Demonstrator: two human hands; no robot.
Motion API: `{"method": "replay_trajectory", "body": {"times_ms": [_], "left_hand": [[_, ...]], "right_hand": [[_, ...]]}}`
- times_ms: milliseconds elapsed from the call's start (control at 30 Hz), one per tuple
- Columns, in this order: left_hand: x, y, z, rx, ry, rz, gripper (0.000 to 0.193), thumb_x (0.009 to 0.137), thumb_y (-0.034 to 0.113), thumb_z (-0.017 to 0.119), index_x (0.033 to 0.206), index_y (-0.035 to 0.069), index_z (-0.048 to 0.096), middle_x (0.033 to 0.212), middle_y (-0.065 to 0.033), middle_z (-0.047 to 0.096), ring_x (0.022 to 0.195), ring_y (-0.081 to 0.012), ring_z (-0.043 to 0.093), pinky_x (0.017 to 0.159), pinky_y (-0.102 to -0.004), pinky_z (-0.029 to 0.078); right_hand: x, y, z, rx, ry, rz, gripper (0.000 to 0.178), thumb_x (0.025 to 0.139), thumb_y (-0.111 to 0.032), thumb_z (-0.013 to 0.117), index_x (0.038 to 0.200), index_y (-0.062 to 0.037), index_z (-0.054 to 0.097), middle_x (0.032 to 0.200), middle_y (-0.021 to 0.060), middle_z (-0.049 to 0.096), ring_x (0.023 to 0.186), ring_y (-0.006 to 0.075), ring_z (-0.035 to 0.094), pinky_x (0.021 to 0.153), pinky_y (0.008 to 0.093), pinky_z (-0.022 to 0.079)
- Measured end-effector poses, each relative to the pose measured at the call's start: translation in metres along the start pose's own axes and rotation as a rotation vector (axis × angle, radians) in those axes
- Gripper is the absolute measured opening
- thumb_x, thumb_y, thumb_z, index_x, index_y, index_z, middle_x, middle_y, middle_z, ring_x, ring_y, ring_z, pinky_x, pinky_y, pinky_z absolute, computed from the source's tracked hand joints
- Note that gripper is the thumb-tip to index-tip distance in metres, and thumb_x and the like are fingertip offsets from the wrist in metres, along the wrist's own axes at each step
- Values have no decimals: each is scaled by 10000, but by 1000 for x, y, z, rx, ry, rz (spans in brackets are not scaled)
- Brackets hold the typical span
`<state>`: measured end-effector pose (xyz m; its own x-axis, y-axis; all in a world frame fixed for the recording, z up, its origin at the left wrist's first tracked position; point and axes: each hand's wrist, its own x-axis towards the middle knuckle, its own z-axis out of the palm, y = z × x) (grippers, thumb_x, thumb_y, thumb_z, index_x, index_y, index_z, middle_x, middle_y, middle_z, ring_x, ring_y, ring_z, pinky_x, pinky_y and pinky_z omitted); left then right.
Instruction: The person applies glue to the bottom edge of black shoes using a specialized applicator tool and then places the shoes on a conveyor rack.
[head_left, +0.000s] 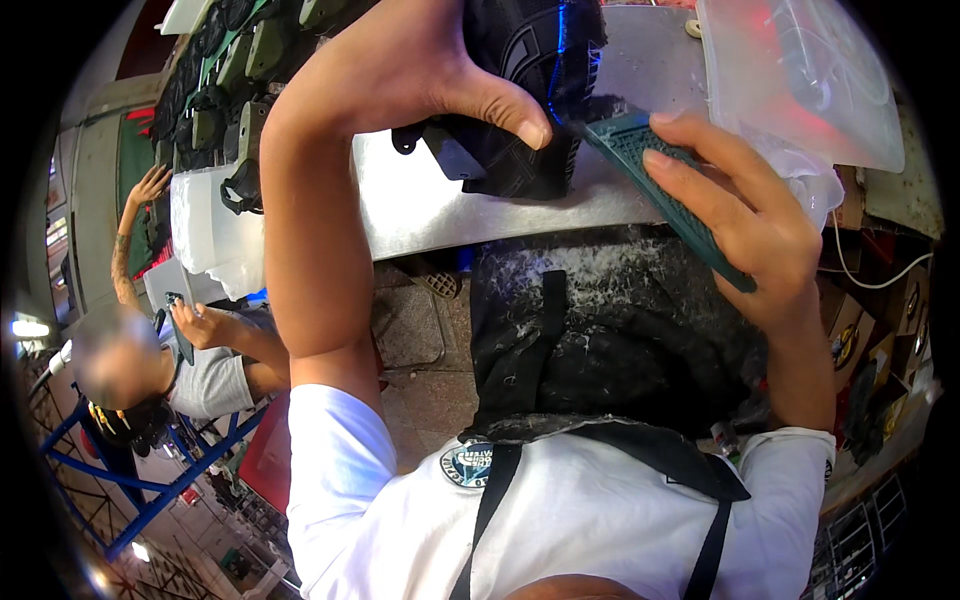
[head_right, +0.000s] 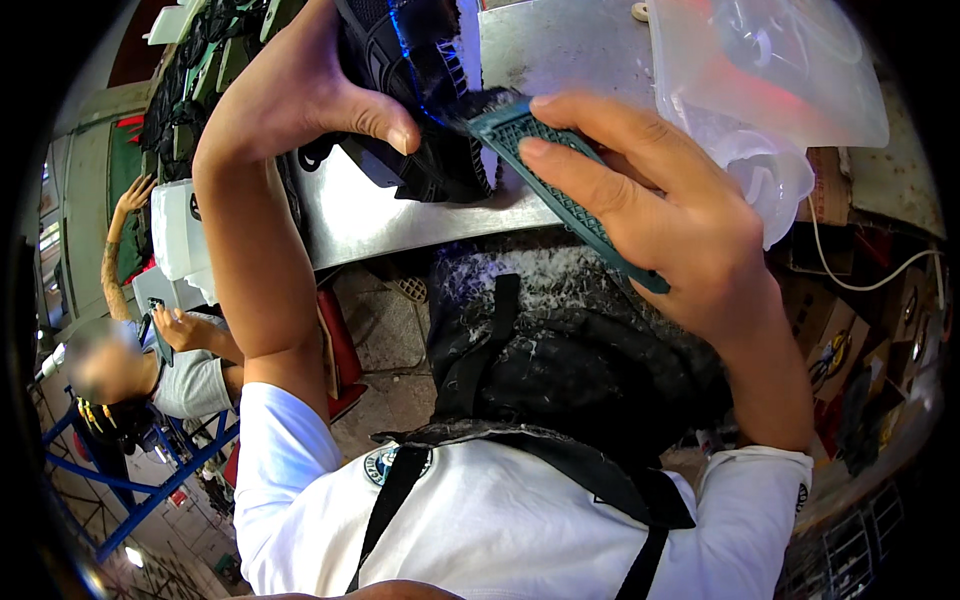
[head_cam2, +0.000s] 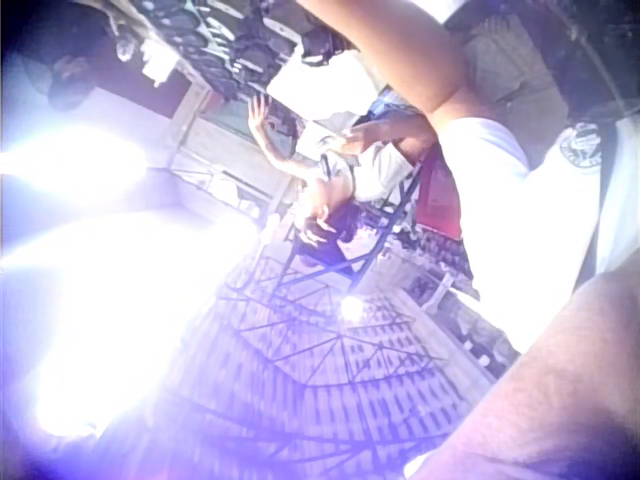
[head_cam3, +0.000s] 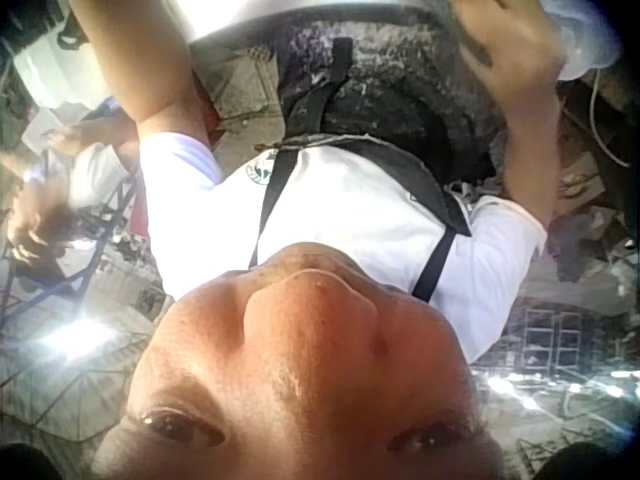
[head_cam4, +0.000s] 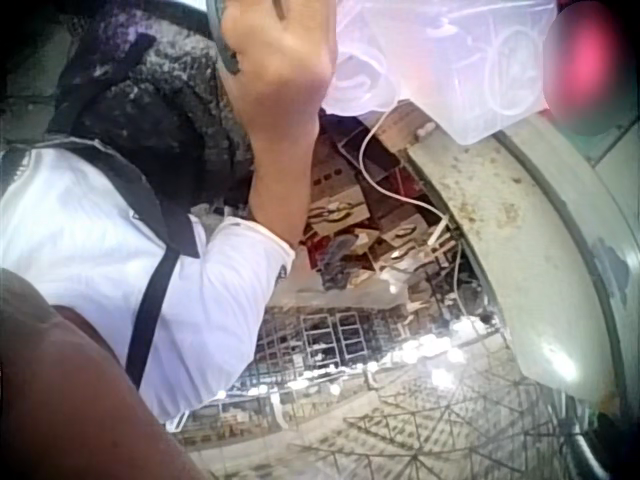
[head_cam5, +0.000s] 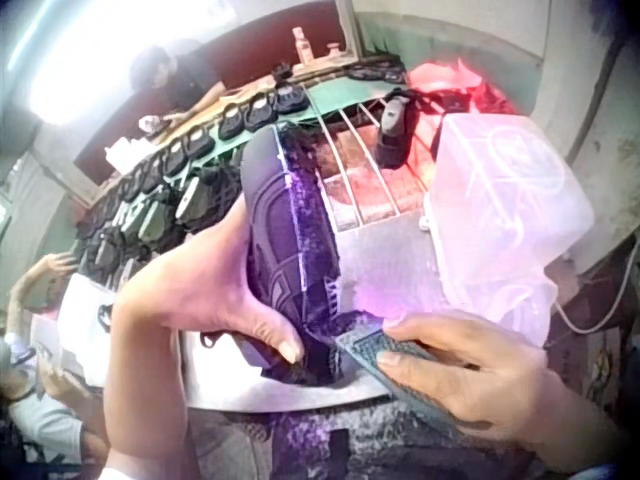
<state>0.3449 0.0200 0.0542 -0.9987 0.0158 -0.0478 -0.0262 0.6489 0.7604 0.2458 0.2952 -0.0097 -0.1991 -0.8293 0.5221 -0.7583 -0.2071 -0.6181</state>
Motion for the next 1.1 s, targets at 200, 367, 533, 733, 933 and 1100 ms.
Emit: {"method": "replay_trajectory", "body": {"times_ms": [200,367,533,733,933,1100], "left_hand": [[-7,-26,-1,3,59,97,1399,519,361,1023,1542,-40,157,1384,-198,541,1243,-251,547,1078,-381,465],[-7,-26,2,-1,72,68,1391,506,355,1026,1538,-38,180,1402,-196,526,1278,-251,522,1104,-382,440],[-10,-25,3,-9,103,69,1386,507,349,1027,1534,-47,184,1415,-198,513,1299,-248,506,1119,-377,423],[-12,8,16,181,155,-28,1398,503,356,1029,1537,-48,178,1413,-203,509,1306,-255,504,1122,-375,414],[-16,6,16,-68,197,-121,1239,518,295,1021,1490,-12,318,1342,-153,575,1251,-242,549,1076,-373,447],[-23,-1,22,-26,225,-82,1212,467,209,1040,1467,24,382,1276,-88,622,1176,-195,594,1024,-366,494]], "right_hand": [[-7,10,6,130,85,50,350,792,102,713,1141,109,679,1168,258,694,1059,330,711,886,368,592],[-9,17,29,239,237,82,341,868,113,663,1207,133,637,1221,286,660,1077,321,705,901,365,606],[-13,7,46,288,314,201,305,930,97,599,1230,151,608,1253,282,636,1023,303,721,878,366,623],[0,-14,56,328,498,324,250,892,80,670,1129,156,641,1094,265,705,950,295,736,844,357,611],[18,-25,45,695,595,404,270,933,4,602,1144,169,633,956,227,726,843,249,734,792,352,623],[36,-26,19,681,604,376,226,907,2,612,1064,154,667,883,216,731,753,263,736,713,373,636]]}}
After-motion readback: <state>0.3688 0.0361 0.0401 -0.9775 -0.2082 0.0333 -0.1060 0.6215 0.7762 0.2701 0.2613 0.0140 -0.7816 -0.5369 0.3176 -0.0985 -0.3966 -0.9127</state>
